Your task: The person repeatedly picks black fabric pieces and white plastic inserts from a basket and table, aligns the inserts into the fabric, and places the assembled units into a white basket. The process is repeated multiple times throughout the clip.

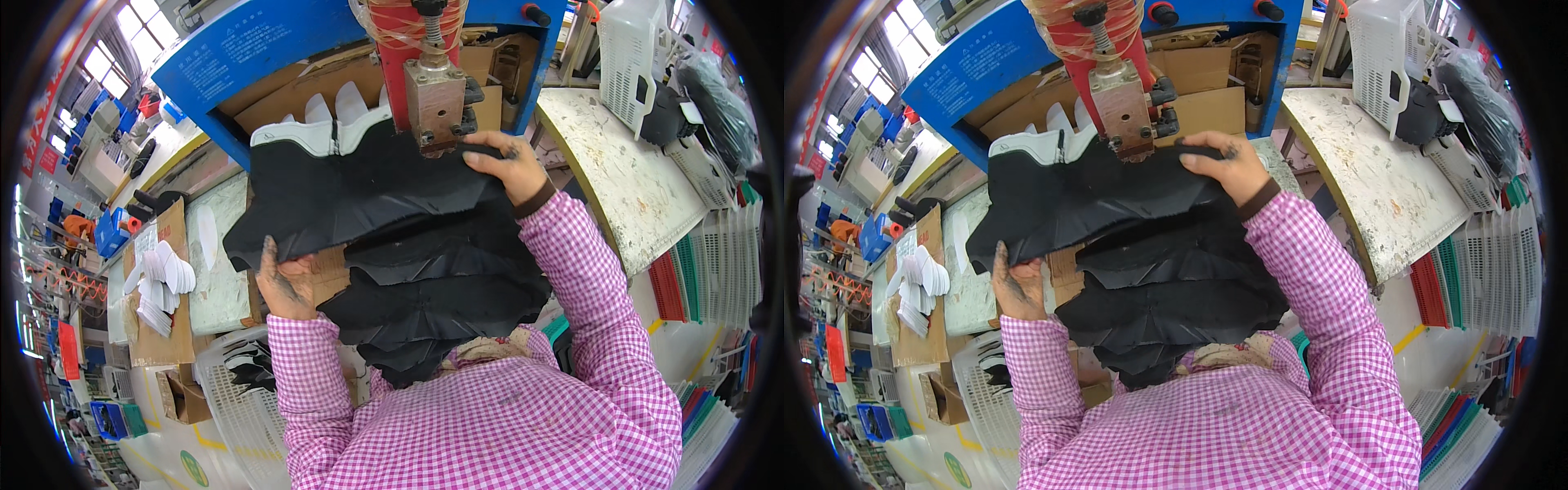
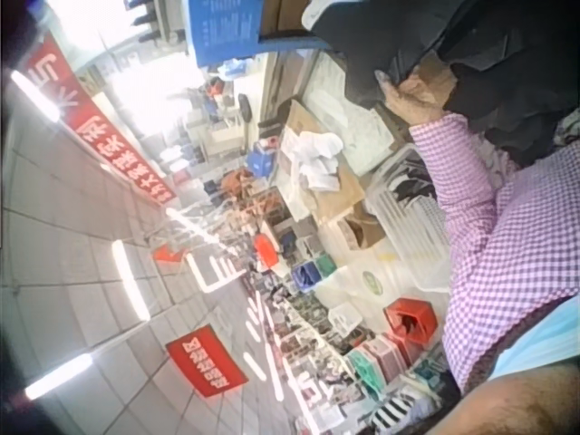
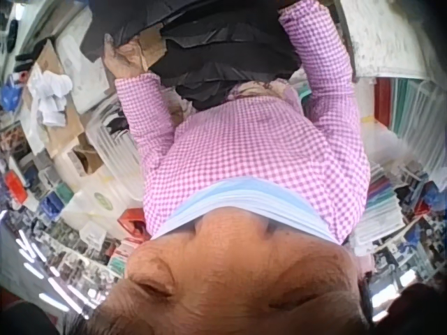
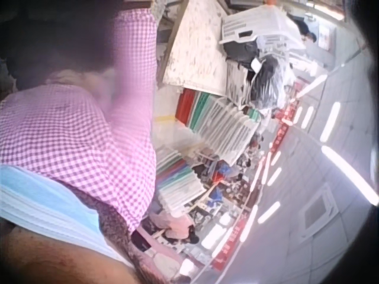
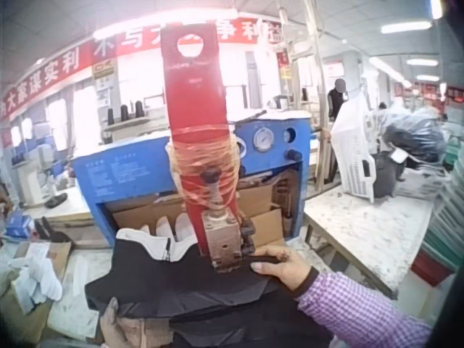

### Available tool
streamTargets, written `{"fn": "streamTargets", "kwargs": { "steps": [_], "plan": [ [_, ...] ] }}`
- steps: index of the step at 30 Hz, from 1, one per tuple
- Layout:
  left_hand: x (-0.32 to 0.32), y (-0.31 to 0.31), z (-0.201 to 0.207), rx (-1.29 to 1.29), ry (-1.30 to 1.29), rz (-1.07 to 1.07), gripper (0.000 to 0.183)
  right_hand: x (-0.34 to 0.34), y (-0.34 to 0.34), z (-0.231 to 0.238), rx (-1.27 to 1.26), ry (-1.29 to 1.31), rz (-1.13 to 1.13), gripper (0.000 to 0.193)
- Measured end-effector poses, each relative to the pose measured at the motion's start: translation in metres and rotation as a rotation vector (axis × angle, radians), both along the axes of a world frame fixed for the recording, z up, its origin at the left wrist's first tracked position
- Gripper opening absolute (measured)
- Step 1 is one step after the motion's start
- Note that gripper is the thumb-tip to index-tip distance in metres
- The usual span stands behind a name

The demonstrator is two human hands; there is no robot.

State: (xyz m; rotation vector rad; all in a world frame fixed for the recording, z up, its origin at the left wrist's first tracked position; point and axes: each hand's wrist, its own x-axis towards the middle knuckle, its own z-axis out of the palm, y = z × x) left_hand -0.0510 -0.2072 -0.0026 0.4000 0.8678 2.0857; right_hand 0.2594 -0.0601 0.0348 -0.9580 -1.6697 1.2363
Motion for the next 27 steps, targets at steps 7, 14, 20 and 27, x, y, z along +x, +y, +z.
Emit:
{"fn": "streamTargets", "kwargs": {
  "steps": [7, 14, 20, 27],
  "plan": [
    [0.011, -0.018, 0.007, 0.028, 0.025, -0.187, 0.035, 0.039, -0.013, -0.023, -0.222, 0.246, 0.008, 0.030],
    [0.050, 0.013, 0.012, -0.208, 0.225, -0.445, 0.017, 0.141, -0.055, -0.028, -0.310, 0.337, -0.226, 0.029],
    [0.081, 0.065, 0.009, -0.248, 0.278, -0.658, 0.016, 0.172, -0.063, -0.022, -0.216, 0.301, -0.398, 0.028],
    [-0.002, 0.042, 0.023, -0.327, 0.322, -0.242, 0.015, 0.070, -0.006, -0.042, 0.018, 0.233, -0.181, 0.027]
  ]
}}
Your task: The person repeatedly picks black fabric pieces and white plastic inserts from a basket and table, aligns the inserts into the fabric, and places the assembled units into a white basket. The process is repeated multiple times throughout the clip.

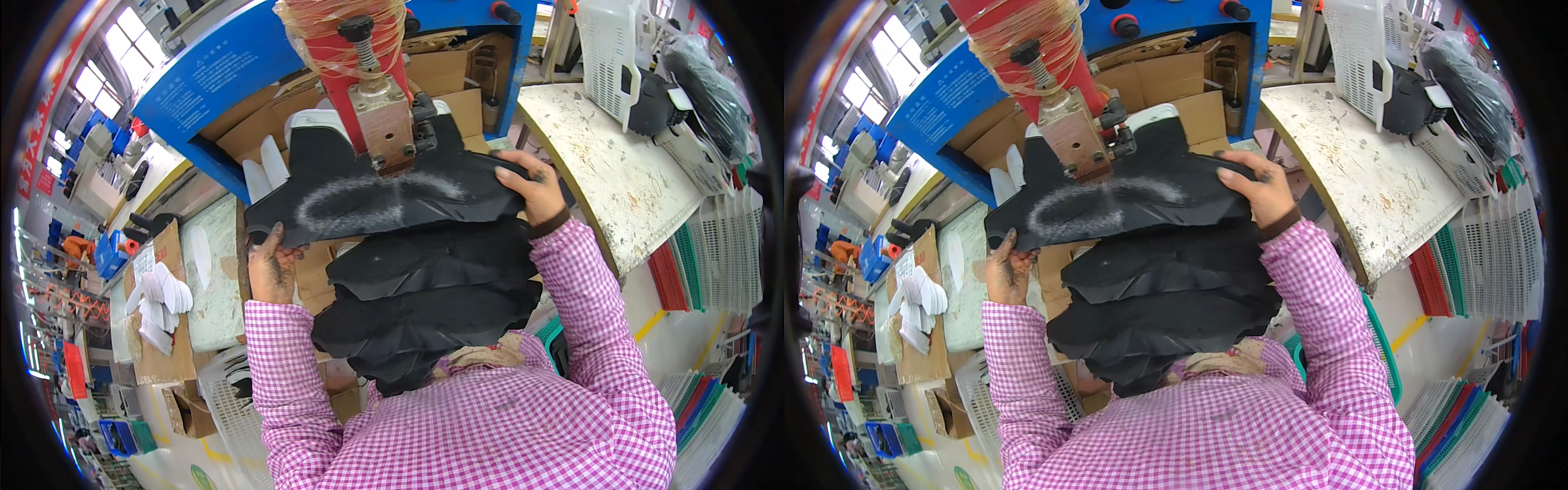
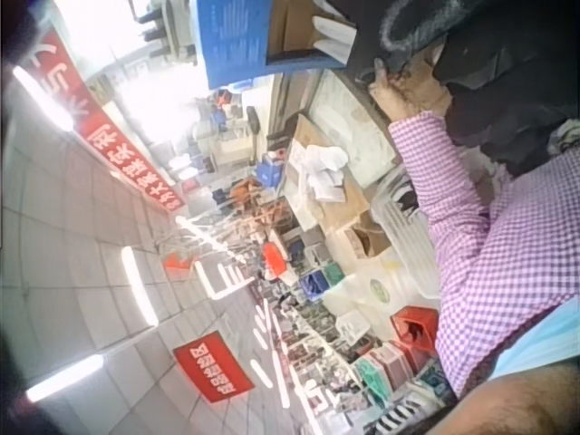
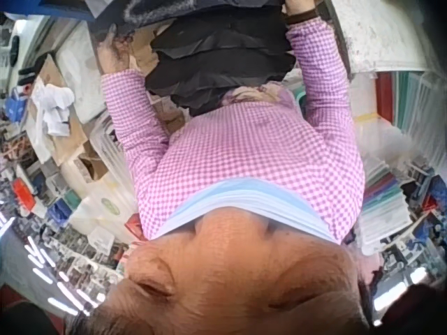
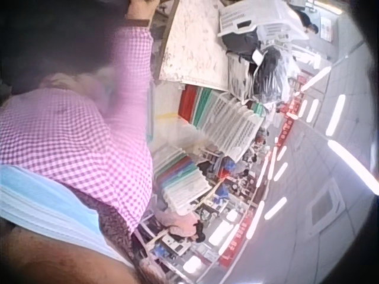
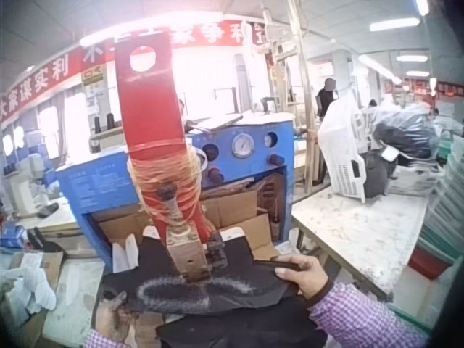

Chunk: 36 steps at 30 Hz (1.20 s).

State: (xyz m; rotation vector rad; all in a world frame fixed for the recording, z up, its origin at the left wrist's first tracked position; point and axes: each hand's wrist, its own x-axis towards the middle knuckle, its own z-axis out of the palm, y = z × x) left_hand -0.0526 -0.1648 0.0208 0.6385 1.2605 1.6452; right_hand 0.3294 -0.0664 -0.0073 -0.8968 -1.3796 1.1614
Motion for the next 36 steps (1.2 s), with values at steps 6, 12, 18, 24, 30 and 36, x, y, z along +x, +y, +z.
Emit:
{"fn": "streamTargets", "kwargs": {
  "steps": [6, 12, 18, 24, 30, 36],
  "plan": [
    [0.050, 0.002, -0.006, -0.024, 0.070, -0.018, 0.034, 0.041, 0.011, 0.008, -0.238, 0.321, -0.195, 0.028],
    [0.023, -0.027, -0.014, -0.025, -0.005, -0.014, 0.034, 0.034, -0.021, -0.008, -0.210, 0.180, -0.044, 0.029],
    [-0.003, -0.043, -0.012, 0.104, 0.014, 0.157, 0.026, -0.017, 0.012, -0.014, -0.291, 0.370, 0.000, 0.029],
    [0.046, -0.003, -0.033, 0.120, -0.017, -0.060, 0.030, 0.046, 0.005, -0.010, -0.323, 0.367, -0.242, 0.025],
    [-0.033, -0.021, -0.021, 0.138, -0.106, 0.169, 0.021, -0.041, 0.018, -0.007, -0.216, 0.414, 0.070, 0.022],
    [-0.068, -0.050, -0.001, 0.132, 0.108, 0.211, 0.025, -0.083, 0.019, 0.013, -0.246, 0.479, 0.167, 0.023]
  ]
}}
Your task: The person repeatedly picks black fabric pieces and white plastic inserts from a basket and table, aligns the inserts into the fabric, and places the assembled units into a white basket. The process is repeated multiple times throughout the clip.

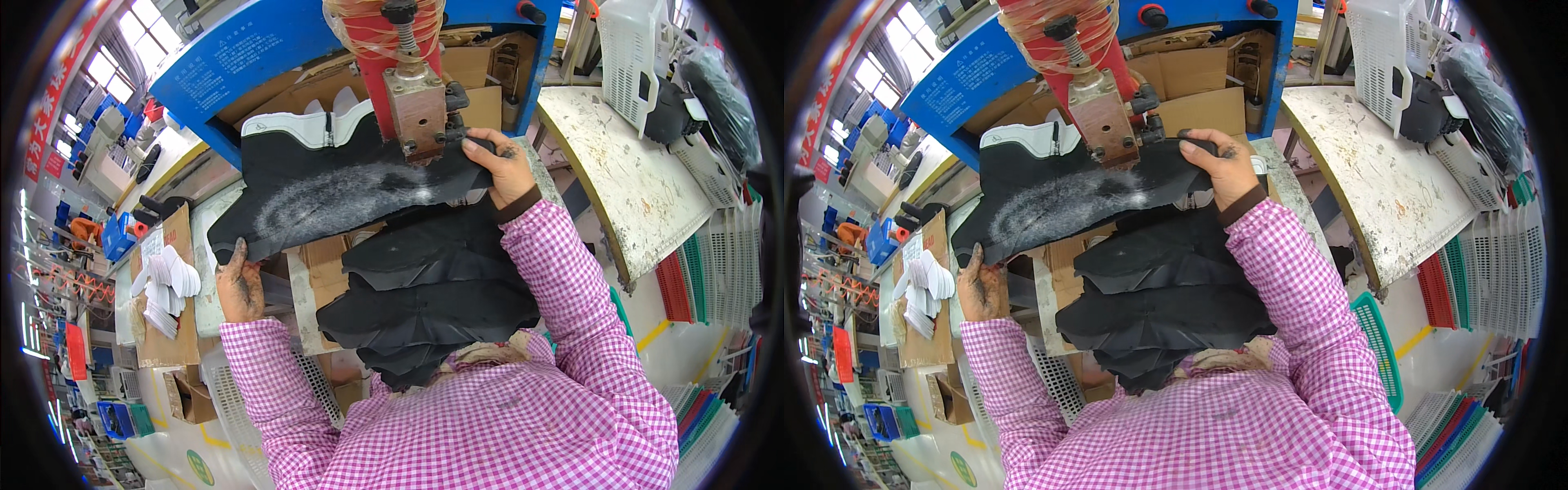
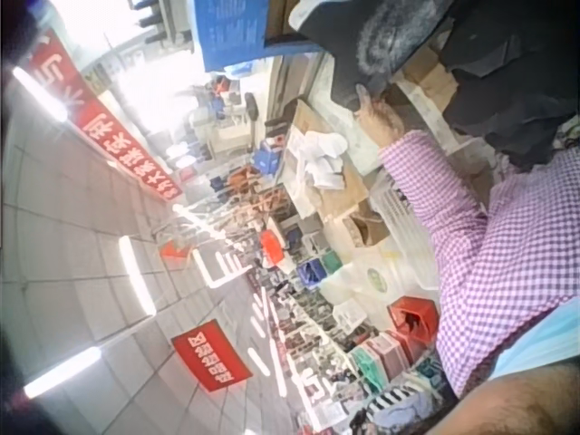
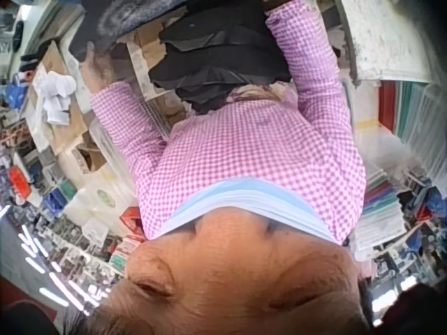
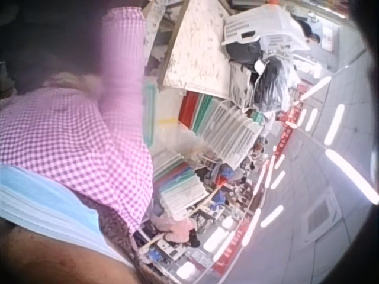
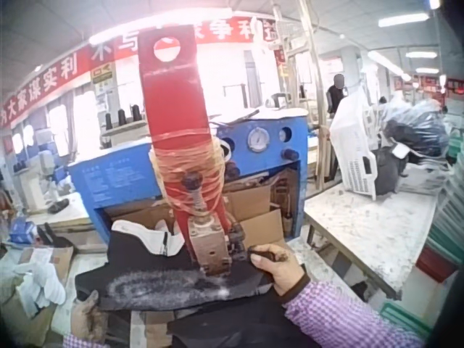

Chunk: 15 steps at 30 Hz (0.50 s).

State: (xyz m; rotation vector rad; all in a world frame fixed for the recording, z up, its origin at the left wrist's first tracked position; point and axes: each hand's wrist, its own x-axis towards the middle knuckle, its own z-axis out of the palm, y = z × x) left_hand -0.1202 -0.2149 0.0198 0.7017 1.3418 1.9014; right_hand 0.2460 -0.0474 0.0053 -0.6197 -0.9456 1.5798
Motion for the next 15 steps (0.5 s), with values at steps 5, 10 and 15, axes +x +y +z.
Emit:
{"fn": "streamTargets", "kwargs": {
  "steps": [5, 10, 15],
  "plan": [
    [0.057, 0.014, -0.006, 0.034, -0.160, -0.154, 0.031, 0.074, -0.027, 0.000, 0.041, -0.141, -0.230, 0.023],
    [0.137, 0.027, -0.024, 0.061, -0.272, -0.315, 0.039, 0.158, -0.078, -0.002, -0.032, -0.166, -0.398, 0.023],
    [0.095, 0.019, -0.026, -0.032, -0.216, -0.233, 0.029, 0.127, -0.082, -0.012, 0.007, -0.281, -0.329, 0.025]
  ]
}}
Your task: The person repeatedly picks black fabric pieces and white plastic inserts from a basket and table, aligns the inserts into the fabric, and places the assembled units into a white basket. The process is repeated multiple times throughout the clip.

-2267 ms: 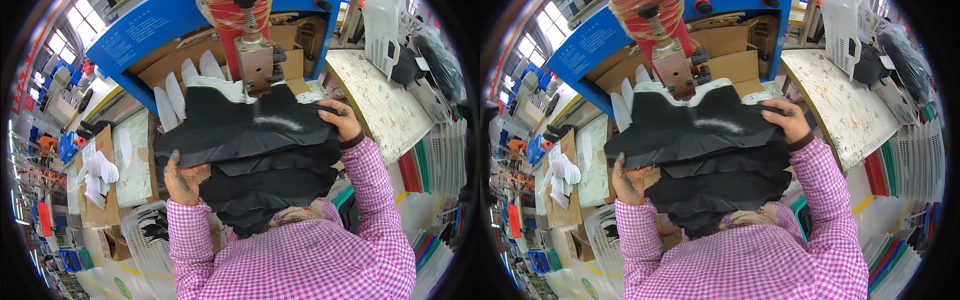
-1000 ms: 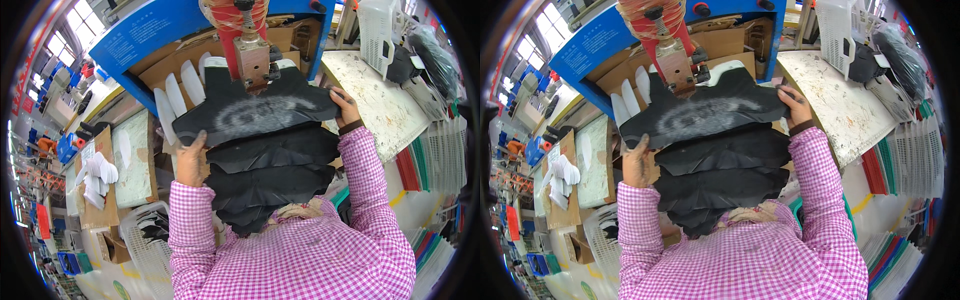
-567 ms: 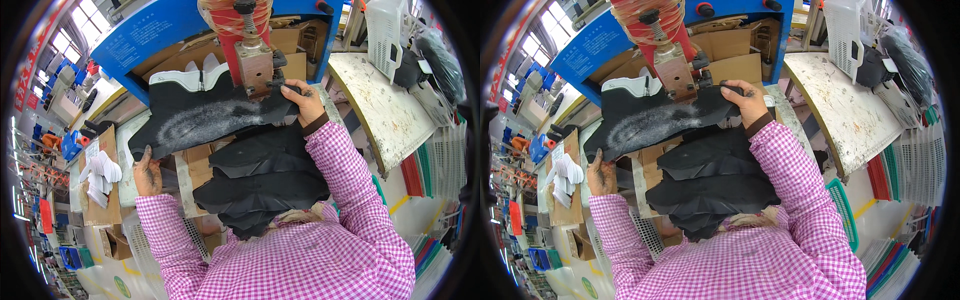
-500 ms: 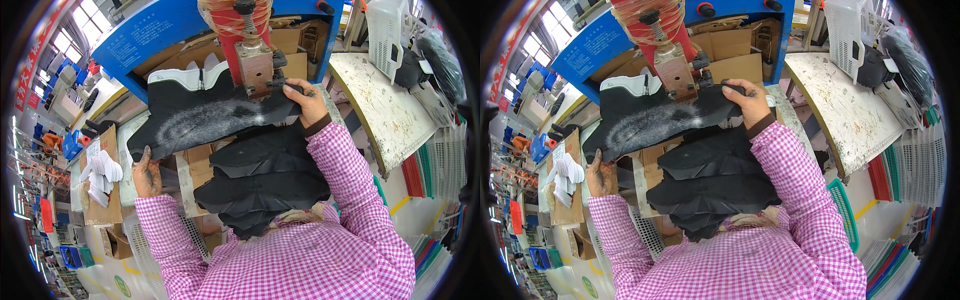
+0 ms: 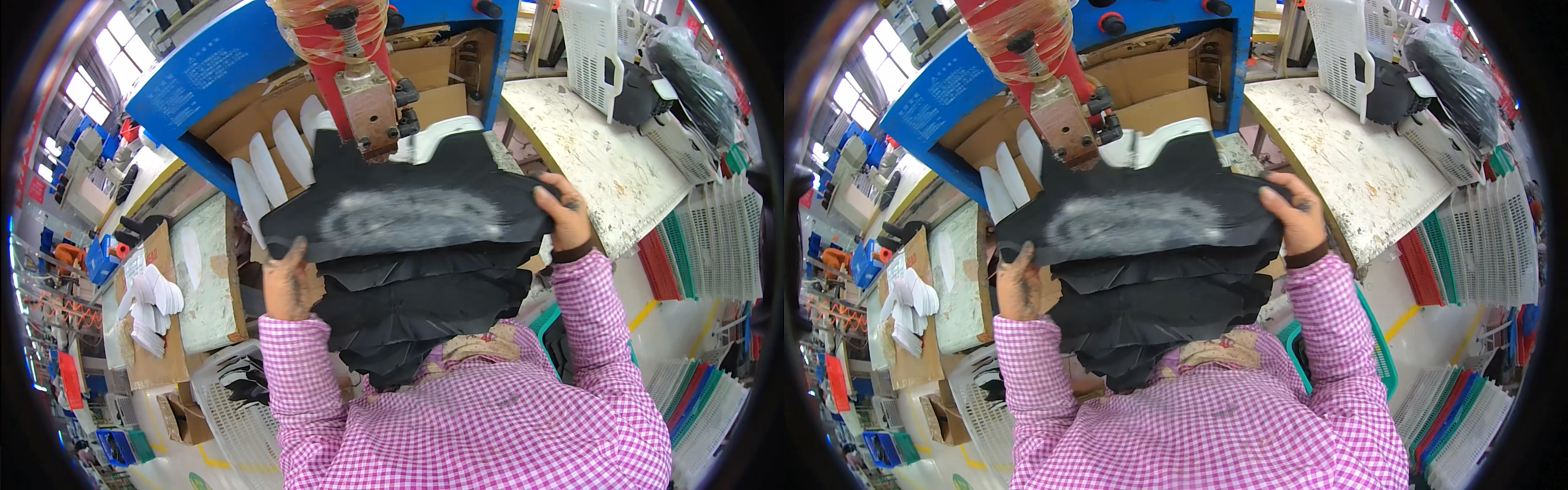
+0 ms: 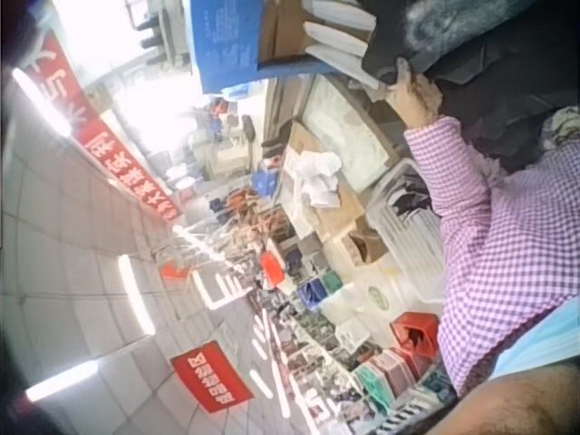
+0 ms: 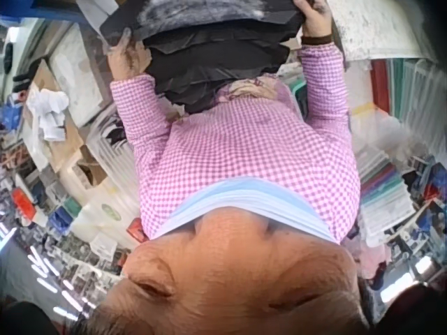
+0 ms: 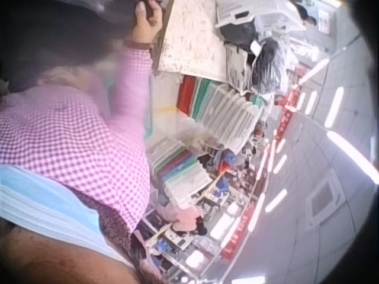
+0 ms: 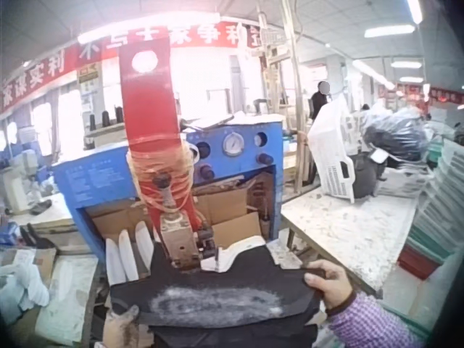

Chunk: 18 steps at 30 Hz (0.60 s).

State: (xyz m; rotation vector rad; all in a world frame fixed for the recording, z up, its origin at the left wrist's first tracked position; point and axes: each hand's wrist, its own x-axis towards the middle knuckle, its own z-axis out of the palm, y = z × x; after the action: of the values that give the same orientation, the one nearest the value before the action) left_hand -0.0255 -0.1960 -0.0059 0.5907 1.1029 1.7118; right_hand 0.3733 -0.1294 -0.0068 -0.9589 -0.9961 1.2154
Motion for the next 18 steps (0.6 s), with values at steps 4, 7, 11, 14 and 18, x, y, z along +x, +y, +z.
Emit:
{"fn": "streamTargets", "kwargs": {
  "steps": [4, 7, 11, 14, 18],
  "plan": [
    [-0.046, -0.024, 0.005, 0.076, -0.051, 0.059, 0.031, -0.052, 0.013, -0.003, 0.045, 0.070, 0.140, 0.028],
    [-0.046, -0.025, 0.010, 0.054, -0.020, 0.128, 0.030, -0.057, 0.019, 0.000, 0.104, 0.148, 0.169, 0.026],
    [-0.015, -0.006, 0.009, 0.179, -0.016, -0.094, 0.026, -0.020, 0.007, 0.010, 0.000, 0.157, 0.050, 0.027],
    [-0.001, -0.010, 0.003, 0.102, 0.240, -0.126, 0.030, 0.013, -0.019, 0.016, -0.029, -0.028, 0.063, 0.027],
    [-0.011, -0.043, -0.010, 0.010, -0.089, -0.250, 0.029, 0.035, -0.035, 0.024, 0.015, -0.189, 0.517, 0.019]
  ]
}}
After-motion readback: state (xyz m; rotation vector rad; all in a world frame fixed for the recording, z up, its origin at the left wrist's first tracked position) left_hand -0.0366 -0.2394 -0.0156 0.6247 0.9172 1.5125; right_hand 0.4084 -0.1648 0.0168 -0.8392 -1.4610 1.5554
